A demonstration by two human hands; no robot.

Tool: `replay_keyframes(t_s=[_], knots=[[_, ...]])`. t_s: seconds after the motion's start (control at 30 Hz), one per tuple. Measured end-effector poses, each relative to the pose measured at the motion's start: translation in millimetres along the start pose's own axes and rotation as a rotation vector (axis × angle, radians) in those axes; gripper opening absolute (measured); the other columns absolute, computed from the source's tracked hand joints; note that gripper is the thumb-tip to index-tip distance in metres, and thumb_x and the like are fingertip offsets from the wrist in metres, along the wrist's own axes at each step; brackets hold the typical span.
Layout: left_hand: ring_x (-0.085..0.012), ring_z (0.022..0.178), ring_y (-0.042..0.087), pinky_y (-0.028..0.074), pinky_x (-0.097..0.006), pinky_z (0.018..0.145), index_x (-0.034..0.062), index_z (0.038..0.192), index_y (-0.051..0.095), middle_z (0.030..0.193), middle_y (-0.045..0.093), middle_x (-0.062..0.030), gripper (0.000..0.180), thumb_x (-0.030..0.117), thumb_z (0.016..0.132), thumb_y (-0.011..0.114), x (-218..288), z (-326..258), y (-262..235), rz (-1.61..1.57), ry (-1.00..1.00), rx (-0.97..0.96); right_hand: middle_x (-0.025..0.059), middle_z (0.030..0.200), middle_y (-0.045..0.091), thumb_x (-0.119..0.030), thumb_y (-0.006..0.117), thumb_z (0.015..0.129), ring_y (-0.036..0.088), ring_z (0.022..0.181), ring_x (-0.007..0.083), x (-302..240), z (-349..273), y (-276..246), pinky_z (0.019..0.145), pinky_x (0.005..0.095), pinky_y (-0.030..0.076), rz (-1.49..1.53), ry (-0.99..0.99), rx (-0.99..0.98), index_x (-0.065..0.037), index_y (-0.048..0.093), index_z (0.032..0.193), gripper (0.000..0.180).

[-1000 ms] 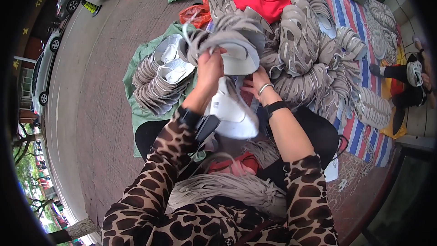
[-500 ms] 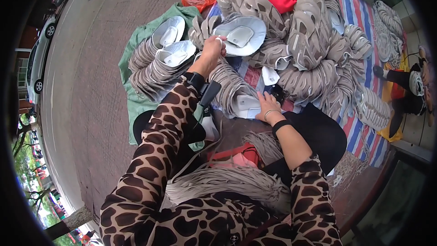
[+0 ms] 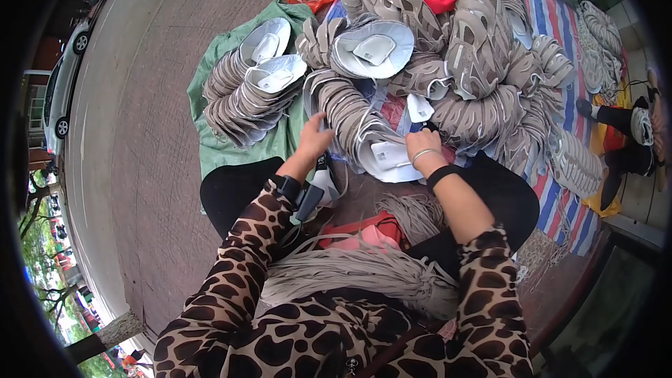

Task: Lacing and assembling shoe components while sitting on the ground.

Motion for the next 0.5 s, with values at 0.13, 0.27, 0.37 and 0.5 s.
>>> replay_keyframes(t_s=[0.13, 0.27, 0.37, 0.5], knots=[[-0.0388, 0.121, 0.047, 0.037, -0.042, 0.103, 0.0101, 0.132, 0.050, 0.129, 0.052, -0.0224, 0.061, 0.028, 0.075, 0.064, 6, -40, 27, -0.081, -0.043, -0.105, 0.0129, 0.089, 0.069, -0.015, 0.051, 0.085, 0.067, 0.082, 0.0298, 30, -40, -84, 0.072, 0.0389, 0.051, -0.141, -0.043, 0.194, -0.012, 0.068, 0.087, 0.017], [-0.0306, 0.123, 0.049, 0.039, -0.036, 0.101, 0.0058, 0.133, 0.049, 0.130, 0.053, -0.0204, 0.057, 0.019, 0.080, 0.065, 32, -61, 24, -0.092, 0.066, -0.104, 0.0096, 0.080, 0.063, -0.014, 0.053, 0.081, 0.064, 0.078, 0.0277, 51, -118, -207, 0.069, 0.0391, 0.049, -0.389, -0.057, 0.586, -0.010, 0.061, 0.084, 0.010], [-0.0284, 0.124, 0.048, 0.038, -0.035, 0.101, 0.0046, 0.134, 0.048, 0.131, 0.052, -0.0200, 0.055, 0.018, 0.083, 0.064, 66, -75, 14, -0.210, 0.182, -0.129, 0.0083, 0.079, 0.059, -0.014, 0.054, 0.079, 0.062, 0.080, 0.0260, 56, -181, -254, 0.072, 0.0384, 0.047, -0.533, 0.007, 0.752, -0.009, 0.059, 0.085, 0.009], [-0.0346, 0.120, 0.050, 0.038, -0.038, 0.102, 0.0051, 0.128, 0.053, 0.125, 0.056, -0.0204, 0.050, 0.022, 0.082, 0.064, 116, -110, -27, -0.283, 0.494, -0.082, 0.0094, 0.080, 0.057, -0.012, 0.053, 0.079, 0.058, 0.082, 0.0256, 35, -235, -229, 0.076, 0.0374, 0.042, -0.675, 0.045, 0.737, -0.005, 0.058, 0.087, 0.012]])
Point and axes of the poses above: each hand's wrist, its own z-axis towards the middle knuckle, its own y-axis out of the palm, x = y × z, the point moved 10 cm from there along z, towards the middle knuckle
